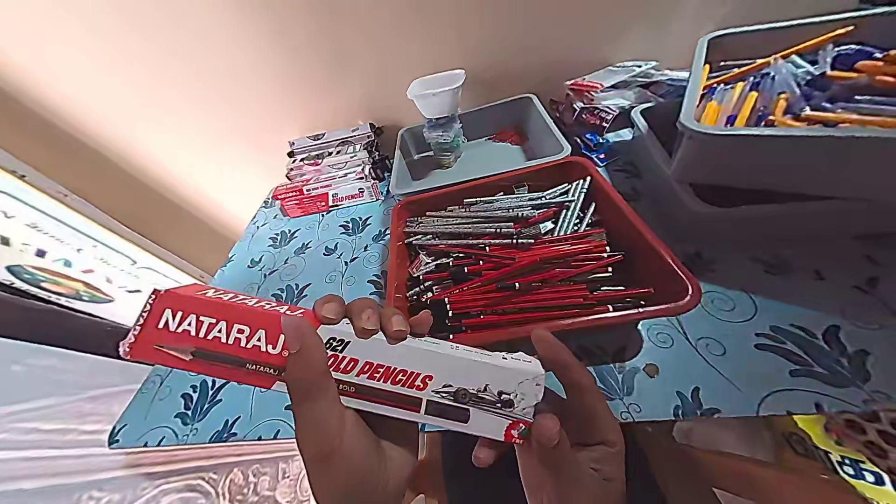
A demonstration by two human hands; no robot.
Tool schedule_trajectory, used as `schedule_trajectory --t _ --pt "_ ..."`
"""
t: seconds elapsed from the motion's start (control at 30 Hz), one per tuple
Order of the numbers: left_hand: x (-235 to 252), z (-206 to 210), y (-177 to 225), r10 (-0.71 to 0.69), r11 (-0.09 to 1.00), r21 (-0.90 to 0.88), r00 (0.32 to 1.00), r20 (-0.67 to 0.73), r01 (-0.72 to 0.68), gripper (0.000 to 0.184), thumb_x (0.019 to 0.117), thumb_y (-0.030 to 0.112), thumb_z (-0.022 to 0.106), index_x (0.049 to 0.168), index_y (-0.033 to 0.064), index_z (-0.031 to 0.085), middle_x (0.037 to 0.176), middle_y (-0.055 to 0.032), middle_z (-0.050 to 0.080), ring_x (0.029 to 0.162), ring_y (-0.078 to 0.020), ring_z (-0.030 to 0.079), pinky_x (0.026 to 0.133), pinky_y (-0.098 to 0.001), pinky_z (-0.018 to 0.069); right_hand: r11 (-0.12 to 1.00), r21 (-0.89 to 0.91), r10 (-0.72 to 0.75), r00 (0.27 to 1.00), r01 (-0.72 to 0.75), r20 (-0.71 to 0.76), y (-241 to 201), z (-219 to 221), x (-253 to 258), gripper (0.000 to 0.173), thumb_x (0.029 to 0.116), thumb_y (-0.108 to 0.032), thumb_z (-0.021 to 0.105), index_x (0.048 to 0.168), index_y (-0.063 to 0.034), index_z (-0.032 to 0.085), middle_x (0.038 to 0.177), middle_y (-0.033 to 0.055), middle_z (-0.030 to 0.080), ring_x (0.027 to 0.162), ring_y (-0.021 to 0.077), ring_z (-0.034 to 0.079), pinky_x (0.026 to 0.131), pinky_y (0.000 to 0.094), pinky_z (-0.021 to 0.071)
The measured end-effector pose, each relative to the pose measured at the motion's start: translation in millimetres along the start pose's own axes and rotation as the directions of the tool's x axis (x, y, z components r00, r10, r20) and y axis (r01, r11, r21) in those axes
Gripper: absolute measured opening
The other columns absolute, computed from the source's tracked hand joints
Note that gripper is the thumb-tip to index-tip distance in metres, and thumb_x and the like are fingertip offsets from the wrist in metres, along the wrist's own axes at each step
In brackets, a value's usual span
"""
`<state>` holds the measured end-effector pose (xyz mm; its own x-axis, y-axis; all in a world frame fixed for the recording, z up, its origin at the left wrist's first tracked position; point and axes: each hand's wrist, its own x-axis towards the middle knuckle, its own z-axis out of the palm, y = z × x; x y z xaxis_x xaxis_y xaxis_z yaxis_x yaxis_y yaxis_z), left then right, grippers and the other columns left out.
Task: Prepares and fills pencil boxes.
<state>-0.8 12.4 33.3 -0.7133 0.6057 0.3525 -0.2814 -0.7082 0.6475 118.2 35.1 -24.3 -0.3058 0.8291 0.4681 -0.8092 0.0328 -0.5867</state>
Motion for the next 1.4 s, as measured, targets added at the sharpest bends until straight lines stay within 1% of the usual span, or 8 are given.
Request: schedule_trajectory --t 0.23,0.4,0.6,0.8,1.03,1.13,1.27,1.4 --pt "4 -5 2 -0.098 0.994 -0.038 0.984 0.151 0.105 0.038 0.1018 0.048 0.053 0.102 0.0130 0.068 0.081 -0.0016 0.069 0.078 -0.0151 0.073 0.077 -0.0338 0.0641 0.977 0.174 0.078 0.964 -0.124 0.254 1 -21 9 0.046 0.1008 -0.018 0.064 0.146 -0.0225 0.058 0.132 0.0000 0.070 0.103 0.0067 0.073 0.074 0.0207 0.0629" --pt "8 -10 4 -0.117 0.993 -0.001 0.957 0.266 0.122 0.054 0.0953 0.062 0.052 0.114 0.0125 0.063 0.081 -0.0032 0.068 0.072 -0.0174 0.072 0.070 -0.0326 0.0638 0.995 0.046 0.063 0.923 -0.087 0.379 -2 -28 10 0.053 0.0979 -0.016 0.068 0.149 -0.0230 0.056 0.142 -0.0048 0.065 0.118 0.0053 0.067 0.094 0.0228 0.0589" --pt "15 -22 8 -0.002 0.963 0.250 0.927 0.374 -0.099 0.057 0.0891 0.068 0.057 0.120 0.0211 0.064 0.079 0.0024 0.070 0.065 -0.0116 0.069 0.061 -0.0276 0.0610 0.920 -0.390 0.171 0.842 0.049 0.511 -1 -47 17 0.054 0.1022 -0.021 0.062 0.147 0.0066 0.048 0.133 0.0108 0.068 0.115 0.0053 0.068 0.099 0.0225 0.0566" --pt "-19 -29 -20 0.077 0.905 0.376 0.947 0.310 -0.197 0.037 0.0921 0.048 0.068 0.120 0.0239 0.068 0.094 0.0040 0.076 0.085 -0.0103 0.074 0.080 -0.0265 0.0626 0.834 -0.540 0.180 0.868 0.115 0.463 15 -52 16 0.034 0.1002 -0.012 0.064 0.125 0.0101 0.061 0.112 0.0119 0.072 0.100 0.0031 0.069 0.090 0.0186 0.0570" --pt "-76 -65 -49 0.064 0.776 0.611 0.983 0.174 -0.159 0.047 0.0917 0.045 0.071 0.134 0.0291 0.058 0.126 0.0150 0.068 0.116 -0.0006 0.064 0.098 -0.0199 0.0535 0.822 -0.560 0.170 0.894 0.103 0.414 30 -37 4 0.024 0.0966 -0.011 0.065 0.112 0.0073 0.064 0.104 0.0128 0.072 0.100 0.0040 0.068 0.090 0.0170 0.0551" --pt "-89 -76 -35 -0.064 0.864 0.501 0.997 0.035 0.038 0.065 0.0910 0.060 0.062 0.140 0.0179 0.054 0.129 0.0075 0.069 0.122 -0.0069 0.063 0.103 -0.0264 0.0515 0.780 -0.609 0.130 0.915 0.143 0.382 47 -26 -7 0.019 0.0925 -0.010 0.068 0.105 0.0034 0.069 0.101 0.0133 0.074 0.097 0.0106 0.070 0.087 0.0213 0.0568" --pt "-92 -68 -6 -0.353 0.921 0.065 0.895 -0.274 0.383 0.081 0.0979 0.075 0.016 0.143 0.0131 0.041 0.129 -0.0031 0.069 0.125 -0.0169 0.063 0.099 -0.0332 0.0537 0.704 -0.673 0.028 0.938 0.226 0.345 79 -8 -29 0.017 0.0890 -0.010 0.068 0.102 -0.0004 0.074 0.095 0.0094 0.076 0.094 0.0168 0.070 0.089 0.0286 0.0556" --pt "-85 -76 7 -0.440 0.895 -0.221 0.851 -0.287 0.389 0.087 0.1000 0.071 0.007 0.144 0.0042 0.041 0.135 -0.0136 0.064 0.130 -0.0254 0.060 0.103 -0.0395 0.0522 0.658 -0.683 -0.019 0.914 0.318 0.406 89 -1 -32 0.016 0.0917 -0.010 0.064 0.102 -0.0044 0.075 0.101 0.0077 0.077 0.102 0.0210 0.071 0.094 0.0335 0.0540"
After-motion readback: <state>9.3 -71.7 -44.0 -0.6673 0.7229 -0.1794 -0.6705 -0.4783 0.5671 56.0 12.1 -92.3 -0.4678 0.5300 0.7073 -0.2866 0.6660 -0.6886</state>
